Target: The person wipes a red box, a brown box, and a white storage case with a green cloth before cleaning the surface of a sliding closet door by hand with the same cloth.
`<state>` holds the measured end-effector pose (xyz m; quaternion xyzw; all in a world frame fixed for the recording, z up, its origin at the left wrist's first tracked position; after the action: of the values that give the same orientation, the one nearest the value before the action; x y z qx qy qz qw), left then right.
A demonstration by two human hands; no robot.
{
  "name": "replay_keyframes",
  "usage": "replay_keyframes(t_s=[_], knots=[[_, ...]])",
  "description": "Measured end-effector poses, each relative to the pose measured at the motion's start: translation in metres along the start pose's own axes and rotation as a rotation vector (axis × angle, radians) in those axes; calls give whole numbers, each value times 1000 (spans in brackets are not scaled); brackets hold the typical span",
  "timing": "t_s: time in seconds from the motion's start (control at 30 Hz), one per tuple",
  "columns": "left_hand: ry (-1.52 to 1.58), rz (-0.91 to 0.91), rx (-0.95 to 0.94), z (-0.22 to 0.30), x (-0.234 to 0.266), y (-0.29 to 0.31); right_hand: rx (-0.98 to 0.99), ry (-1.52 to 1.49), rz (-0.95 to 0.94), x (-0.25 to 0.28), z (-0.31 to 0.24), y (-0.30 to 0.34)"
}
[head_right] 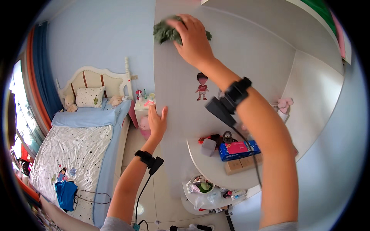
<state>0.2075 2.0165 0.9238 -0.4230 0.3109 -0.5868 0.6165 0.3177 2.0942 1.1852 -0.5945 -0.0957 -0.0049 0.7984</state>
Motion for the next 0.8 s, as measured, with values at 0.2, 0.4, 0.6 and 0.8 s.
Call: replay_keyframes(t_s=[0.2, 0.4, 0.6, 0.8], knots=[[45, 100, -75, -2, -2, 1, 9, 88, -11, -33, -25, 25], [38, 73, -21, -15, 2, 1, 175, 98, -136, 4, 35, 17], [-30, 97, -81, -5, 11, -4, -325, 217, 105, 91, 202, 64], [79, 65, -40, -12, -4, 2, -931, 249, 327, 134, 314, 102]])
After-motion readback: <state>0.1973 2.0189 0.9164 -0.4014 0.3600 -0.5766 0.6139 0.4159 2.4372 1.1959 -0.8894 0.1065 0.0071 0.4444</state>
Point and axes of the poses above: each hand's wrist, its own y-axis away from the middle knuckle, its own x-axis out of the back of the hand, z = x × y, the point moved 6 cm from there along -y, towards the middle knuckle, and after that the axes turned 14 degrees about -x, right-handed, at the moved point
